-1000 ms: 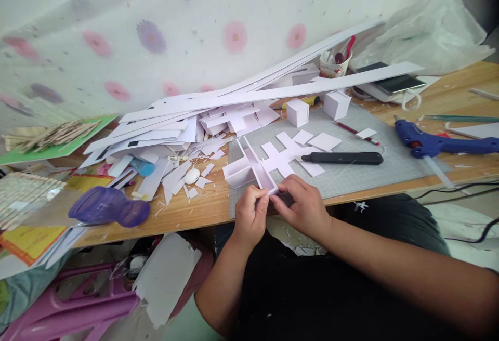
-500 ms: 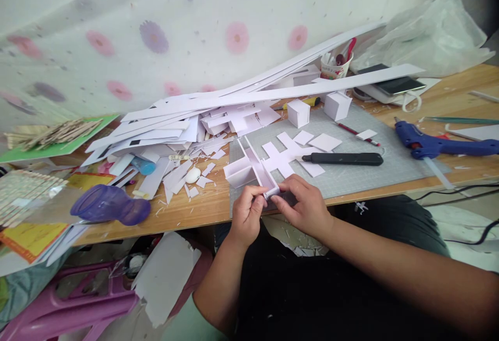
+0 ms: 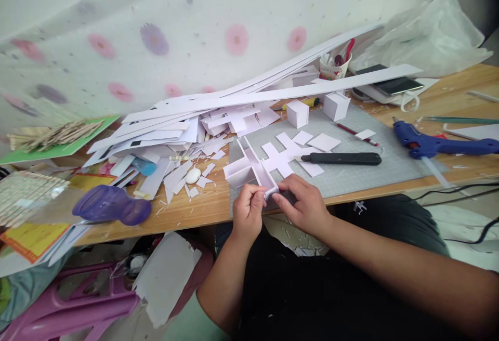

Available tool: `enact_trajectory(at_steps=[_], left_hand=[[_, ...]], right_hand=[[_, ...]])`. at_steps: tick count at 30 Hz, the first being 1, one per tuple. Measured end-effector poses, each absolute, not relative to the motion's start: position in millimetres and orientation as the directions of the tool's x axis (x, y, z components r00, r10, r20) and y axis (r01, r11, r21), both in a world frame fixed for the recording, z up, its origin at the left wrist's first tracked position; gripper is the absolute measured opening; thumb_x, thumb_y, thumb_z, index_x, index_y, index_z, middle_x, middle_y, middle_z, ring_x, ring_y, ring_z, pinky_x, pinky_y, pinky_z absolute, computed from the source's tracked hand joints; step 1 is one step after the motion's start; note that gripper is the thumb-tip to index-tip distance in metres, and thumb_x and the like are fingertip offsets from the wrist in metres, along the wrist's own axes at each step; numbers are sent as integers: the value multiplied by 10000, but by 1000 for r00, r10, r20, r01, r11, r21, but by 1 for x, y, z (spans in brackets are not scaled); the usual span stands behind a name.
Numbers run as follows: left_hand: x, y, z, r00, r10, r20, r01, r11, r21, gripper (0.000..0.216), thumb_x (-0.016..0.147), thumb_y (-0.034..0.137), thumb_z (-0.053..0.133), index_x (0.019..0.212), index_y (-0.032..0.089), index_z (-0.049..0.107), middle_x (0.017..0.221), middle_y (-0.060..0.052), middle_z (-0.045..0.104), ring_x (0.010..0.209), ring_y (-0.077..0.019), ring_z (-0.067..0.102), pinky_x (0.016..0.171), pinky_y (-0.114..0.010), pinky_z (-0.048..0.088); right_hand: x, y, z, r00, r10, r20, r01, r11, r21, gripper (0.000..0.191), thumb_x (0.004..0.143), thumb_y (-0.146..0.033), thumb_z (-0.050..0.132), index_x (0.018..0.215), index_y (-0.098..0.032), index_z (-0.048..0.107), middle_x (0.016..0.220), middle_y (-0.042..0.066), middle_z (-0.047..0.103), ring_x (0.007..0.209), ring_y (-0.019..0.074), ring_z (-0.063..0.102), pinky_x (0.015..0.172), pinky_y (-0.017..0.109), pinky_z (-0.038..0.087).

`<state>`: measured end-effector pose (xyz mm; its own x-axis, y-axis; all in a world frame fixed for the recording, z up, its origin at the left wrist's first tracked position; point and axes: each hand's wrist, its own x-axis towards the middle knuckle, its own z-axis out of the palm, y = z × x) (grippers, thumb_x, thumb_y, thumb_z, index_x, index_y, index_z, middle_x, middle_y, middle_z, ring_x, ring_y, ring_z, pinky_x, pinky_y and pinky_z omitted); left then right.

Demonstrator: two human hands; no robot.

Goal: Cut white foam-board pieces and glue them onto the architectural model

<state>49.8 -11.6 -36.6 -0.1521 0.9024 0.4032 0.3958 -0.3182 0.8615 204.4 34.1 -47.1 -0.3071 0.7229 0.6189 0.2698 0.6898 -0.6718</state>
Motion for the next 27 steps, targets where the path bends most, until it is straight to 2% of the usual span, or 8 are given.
enact_trajectory(at_steps=[5,9,13,18,22,27], left_hand=[[46,-12,-39,-127,907,403,360,-336,870,285,955,423,440,959,190,604,676,14,562,635,-123,550,637,-248,432],[42,-14,-44,-116,912,393,236,-359,903,228,950,382,467,1070,212,558,709,16,567,666,-128,543,669,-259,435],[41,-16,-45,-126,910,395,196,-368,909,105,910,288,546,975,207,527,747,17,579,691,-122,566,675,-245,449],[46,-20,-42,-152,890,430,273,-380,884,80,883,243,569,913,197,511,764,10,585,706,-121,593,690,-250,475],[49,-30,-41,-176,886,429,342,-354,871,116,877,236,568,974,196,518,753,-2,638,725,-139,624,734,-284,497],[50,-40,-41,-259,912,319,427,-188,884,167,835,236,620,987,194,563,722,3,674,693,-140,648,720,-277,498]], right_hand=[[205,34,-46,-317,719,619,259,693,-673,88,876,-253,562,867,-171,593,767,66,604,695,196,586,629,325,484],[206,34,-46,-330,715,616,259,696,-670,86,875,-254,564,876,-171,587,777,70,608,703,196,588,635,326,486],[208,34,-46,-345,713,610,267,698,-665,83,875,-264,564,889,-183,574,802,69,618,725,197,593,653,327,491],[210,34,-47,-360,705,611,254,704,-664,92,878,-266,563,921,-186,574,830,76,635,744,204,604,666,336,500],[211,35,-48,-362,687,630,239,721,-650,105,881,-259,558,961,-192,574,853,78,646,764,206,607,672,340,504],[212,35,-48,-356,682,639,223,726,-651,95,880,-234,558,960,-186,576,829,75,640,757,204,604,667,337,505]])
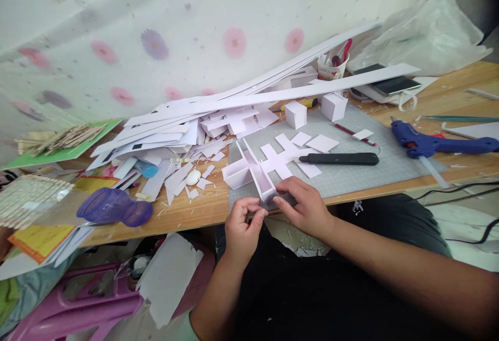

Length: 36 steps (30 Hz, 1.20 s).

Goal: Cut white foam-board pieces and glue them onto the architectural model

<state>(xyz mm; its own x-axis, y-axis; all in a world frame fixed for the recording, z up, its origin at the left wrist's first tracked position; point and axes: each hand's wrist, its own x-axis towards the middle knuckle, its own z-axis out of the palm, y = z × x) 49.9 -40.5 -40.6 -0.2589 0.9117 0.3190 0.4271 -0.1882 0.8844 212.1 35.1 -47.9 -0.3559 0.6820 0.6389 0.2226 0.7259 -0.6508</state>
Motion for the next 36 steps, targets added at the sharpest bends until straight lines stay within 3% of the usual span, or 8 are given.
enact_trajectory(at_steps=[6,18,29,32,36], left_hand=[[54,-31,-32,-323,877,354,600,-100,794,146,772,292,677,831,187,593,670,17,636,589,-125,609,577,-232,480],[56,-29,-20,-137,845,516,827,-189,530,159,869,260,579,724,197,599,612,8,644,587,-137,600,599,-241,448],[58,-41,-25,-260,913,314,440,-177,880,129,883,276,569,814,183,623,861,-42,747,759,-171,711,728,-296,559],[55,-46,-28,-344,882,321,351,-196,916,165,892,306,557,815,170,609,849,-48,733,682,-170,707,689,-316,572],[46,-50,-29,-493,756,431,380,-258,888,192,902,331,536,844,167,617,788,-30,698,627,-156,679,666,-320,564]], right_hand=[[212,35,-48,-347,681,645,219,727,-651,90,879,-231,560,958,-190,574,827,69,636,753,200,603,670,338,507],[214,36,-50,-359,678,641,216,729,-650,92,864,-226,566,948,-193,584,832,71,648,765,213,608,680,348,506],[215,36,-47,-353,680,643,202,726,-657,100,863,-218,561,955,-187,585,839,75,645,768,211,607,683,346,510],[216,36,-48,-335,687,645,186,719,-670,89,869,-218,558,948,-198,591,838,65,647,759,200,611,676,333,505],[217,37,-49,-322,688,651,160,717,-678,94,868,-219,555,952,-202,592,832,60,641,755,199,607,678,331,505]])
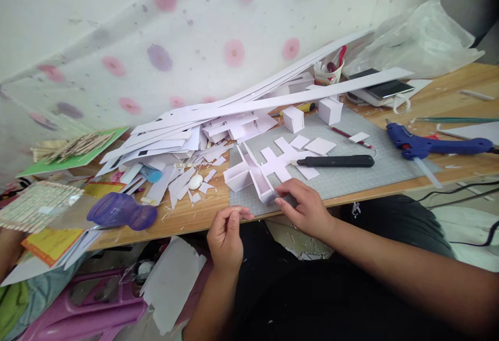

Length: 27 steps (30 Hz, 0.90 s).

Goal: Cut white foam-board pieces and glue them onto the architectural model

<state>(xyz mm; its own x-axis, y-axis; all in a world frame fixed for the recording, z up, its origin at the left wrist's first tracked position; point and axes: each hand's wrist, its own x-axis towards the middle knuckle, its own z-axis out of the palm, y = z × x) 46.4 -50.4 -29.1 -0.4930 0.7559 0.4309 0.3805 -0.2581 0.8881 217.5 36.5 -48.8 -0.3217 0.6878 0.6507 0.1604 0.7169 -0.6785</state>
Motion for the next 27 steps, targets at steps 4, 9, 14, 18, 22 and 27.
enact_trajectory(at_steps=[4,9,14,18,22,27], left_hand=[[40,-53,-24,-481,692,538,518,-270,812,120,879,283,581,940,192,631,853,-20,666,693,-141,667,709,-304,553],[41,-47,-17,-59,752,657,807,-352,475,230,852,144,582,1058,224,647,909,-50,639,824,-169,625,763,-309,527],[45,-34,-20,124,766,631,855,-405,323,353,847,109,569,1177,230,607,884,-58,652,800,-184,620,717,-298,510],[46,-27,-31,146,724,674,839,-452,304,366,834,69,565,1168,219,590,833,-49,652,747,-174,603,678,-288,501],[47,-21,-39,127,689,714,798,-498,338,358,805,35,580,1122,202,578,826,-49,644,747,-172,598,674,-292,511],[49,-15,-38,116,648,753,748,-556,364,299,795,27,580,1052,178,574,840,-53,620,771,-168,591,677,-295,512]], right_hand=[[218,36,-49,-313,682,661,148,722,-676,87,866,-202,550,945,-209,584,816,54,624,749,195,601,675,331,505],[219,36,-47,-310,669,675,115,731,-672,148,861,-168,551,1002,-204,581,807,44,602,751,186,594,680,332,509],[219,37,-47,-329,656,679,80,736,-672,283,864,-150,547,1137,-218,576,864,50,608,784,188,603,706,346,527],[220,37,-49,-365,626,689,45,751,-658,397,858,-117,546,1237,-236,549,983,75,604,883,196,608,763,349,537],[219,37,-51,-407,606,683,58,763,-643,463,839,-88,547,1281,-221,528,1054,97,584,929,203,598,789,348,542],[218,37,-50,-376,624,685,73,757,-650,436,836,-88,557,1258,-194,530,1068,109,598,978,210,591,832,355,539]])
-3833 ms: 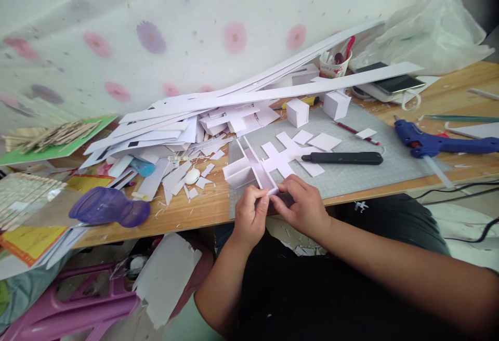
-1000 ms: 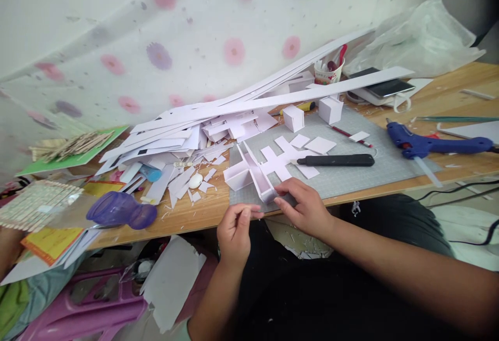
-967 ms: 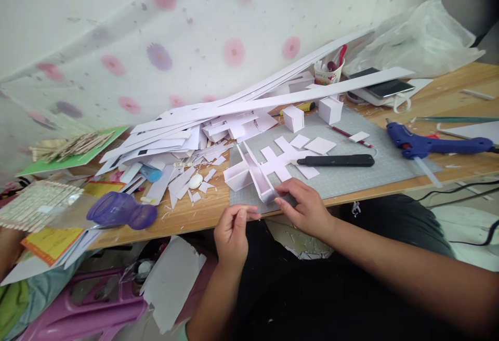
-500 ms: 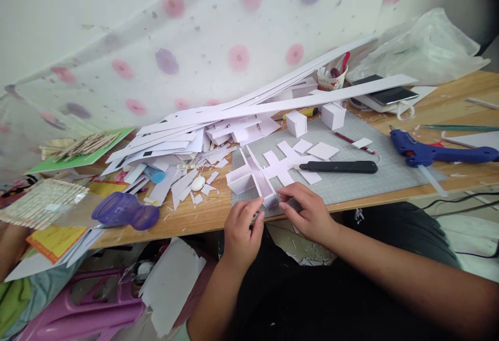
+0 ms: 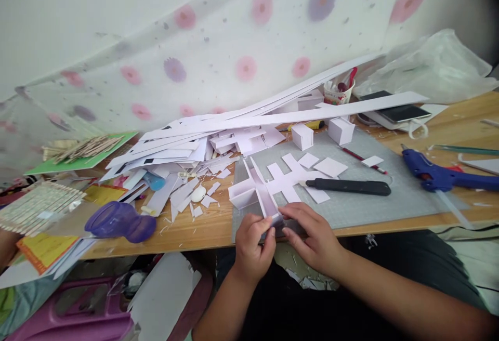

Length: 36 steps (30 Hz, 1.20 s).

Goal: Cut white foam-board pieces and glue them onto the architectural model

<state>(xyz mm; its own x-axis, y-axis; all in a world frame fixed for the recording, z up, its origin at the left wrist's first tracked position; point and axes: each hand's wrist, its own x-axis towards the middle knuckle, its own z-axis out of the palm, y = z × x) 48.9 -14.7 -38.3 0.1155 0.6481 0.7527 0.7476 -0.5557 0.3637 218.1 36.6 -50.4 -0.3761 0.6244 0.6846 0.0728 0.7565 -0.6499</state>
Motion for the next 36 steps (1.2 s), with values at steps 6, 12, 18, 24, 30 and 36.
enact_trajectory(at_steps=[6,12,18,24,30,36], left_hand=[[49,-10,-36,100,667,738,695,-578,429,260,789,28,576,1003,175,563,812,-44,603,741,-160,575,644,-291,500],[52,-4,-35,65,672,738,665,-581,470,252,773,11,585,952,187,552,765,-22,591,704,-149,565,624,-285,488],[54,-3,-35,53,690,722,672,-560,485,238,769,2,572,903,192,524,721,-3,557,664,-137,533,610,-279,479],[55,-1,-32,53,685,727,710,-538,455,273,734,46,632,913,199,493,710,2,532,641,-139,512,578,-265,473],[64,-2,-35,-35,682,731,788,-431,439,292,727,83,669,906,205,472,663,30,476,589,-126,484,526,-235,443],[67,-3,-39,-119,662,740,887,-263,378,391,728,151,693,1035,184,452,689,46,474,519,-101,455,485,-222,415]], right_hand=[[218,40,-45,-334,676,657,35,706,-708,335,845,-69,559,1154,-189,609,985,86,654,927,181,633,802,300,552],[220,43,-47,-375,671,640,-36,679,-733,367,837,-35,550,1151,-208,629,1011,86,634,909,181,641,770,311,559],[220,43,-45,-440,656,613,-77,652,-754,427,851,-10,516,1218,-218,583,1002,85,592,889,173,601,736,310,549],[221,43,-43,-491,629,603,-70,662,-747,526,850,20,494,1313,-229,504,1039,94,561,925,179,564,757,314,542],[222,42,-44,-513,601,613,-43,695,-717,578,847,22,469,1374,-212,440,1082,114,560,963,194,564,798,331,547],[223,43,-41,-526,589,613,-38,704,-709,555,838,-23,498,1365,-197,463,1093,122,591,979,195,596,825,326,556]])
